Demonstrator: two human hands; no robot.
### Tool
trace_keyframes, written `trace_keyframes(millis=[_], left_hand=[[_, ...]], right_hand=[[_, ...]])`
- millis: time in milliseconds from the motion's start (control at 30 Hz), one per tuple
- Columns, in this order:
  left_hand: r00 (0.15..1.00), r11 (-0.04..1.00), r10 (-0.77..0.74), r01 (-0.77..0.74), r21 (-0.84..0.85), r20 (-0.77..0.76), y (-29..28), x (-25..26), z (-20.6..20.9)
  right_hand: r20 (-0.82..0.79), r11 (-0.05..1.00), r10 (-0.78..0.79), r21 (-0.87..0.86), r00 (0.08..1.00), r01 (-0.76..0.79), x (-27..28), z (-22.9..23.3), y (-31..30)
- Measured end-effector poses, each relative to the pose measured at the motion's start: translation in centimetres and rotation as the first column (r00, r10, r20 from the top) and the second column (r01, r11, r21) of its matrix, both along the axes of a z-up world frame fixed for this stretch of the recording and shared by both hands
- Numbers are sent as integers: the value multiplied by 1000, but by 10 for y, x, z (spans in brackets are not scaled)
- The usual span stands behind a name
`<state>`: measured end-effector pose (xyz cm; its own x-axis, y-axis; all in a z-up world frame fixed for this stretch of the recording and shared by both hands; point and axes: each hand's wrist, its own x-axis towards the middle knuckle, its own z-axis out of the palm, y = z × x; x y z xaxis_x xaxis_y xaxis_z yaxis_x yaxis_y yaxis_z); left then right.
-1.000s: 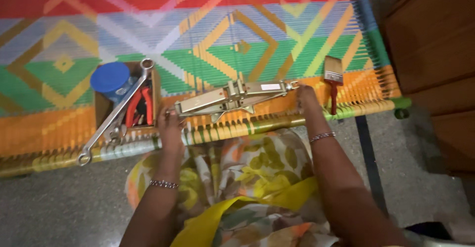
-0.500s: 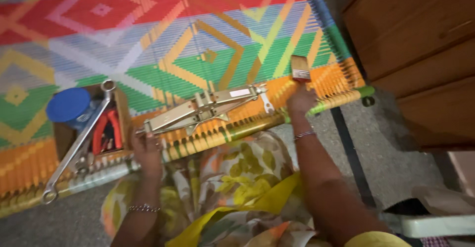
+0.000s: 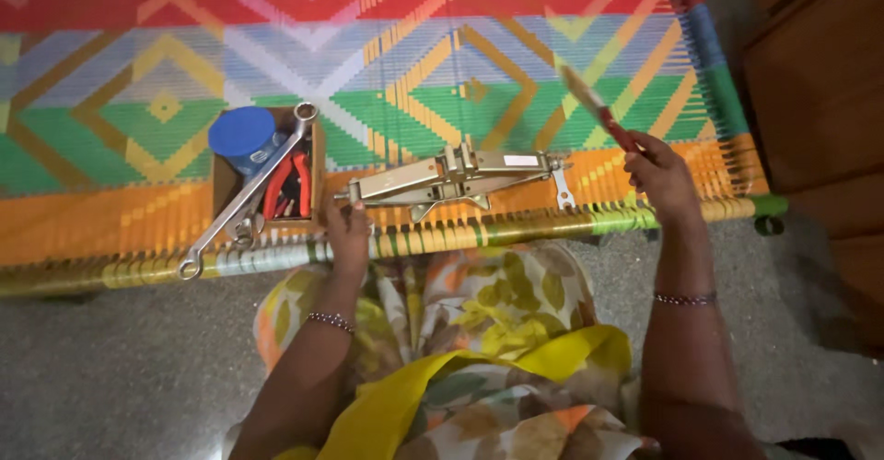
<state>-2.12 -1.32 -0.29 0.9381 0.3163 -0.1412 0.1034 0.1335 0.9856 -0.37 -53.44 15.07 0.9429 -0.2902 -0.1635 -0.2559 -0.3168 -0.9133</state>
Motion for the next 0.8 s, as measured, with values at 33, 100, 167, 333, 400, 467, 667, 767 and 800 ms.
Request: trace_keyframes(millis=[33, 100, 167, 333, 400, 467, 667, 767, 800], left_hand=[[999, 1000, -14, 14, -10, 29, 1, 0, 1], [996, 1000, -21, 22, -21, 81, 0, 1, 4], [998, 999, -21, 22, -25, 61, 0, -1, 2], [1000, 1000, -12, 12, -22, -12, 1, 2, -2], [1000, 1000, -10, 9, -26, -15, 2, 2, -5], [1000, 1000, -8, 7, -27, -29, 2, 2, -11], [998, 980, 3, -15, 198, 60, 6, 5, -41], [981, 932, -32, -40, 360, 190, 5, 6, -47], [988, 954, -20, -27, 300, 151, 6, 5, -46]], right_hand=[[27, 996, 92, 0, 995, -92, -6, 20, 13], [77, 963, 271, -10, 960, -271, -17, 52, 37], [71, 913, 398, 62, 914, -403, -27, 70, 56], [-61, 920, 327, -206, 943, -332, -43, 88, 78], [-83, 880, 255, -392, 963, -267, -49, 99, 77], [-138, 772, 77, -618, 987, -147, -58, 112, 78], [95, 899, 45, -439, 994, 1, -92, 151, 96], [234, 996, 11, -91, 972, 10, -93, 158, 101], [265, 1000, -4, -18, 964, 9, -91, 157, 101]])
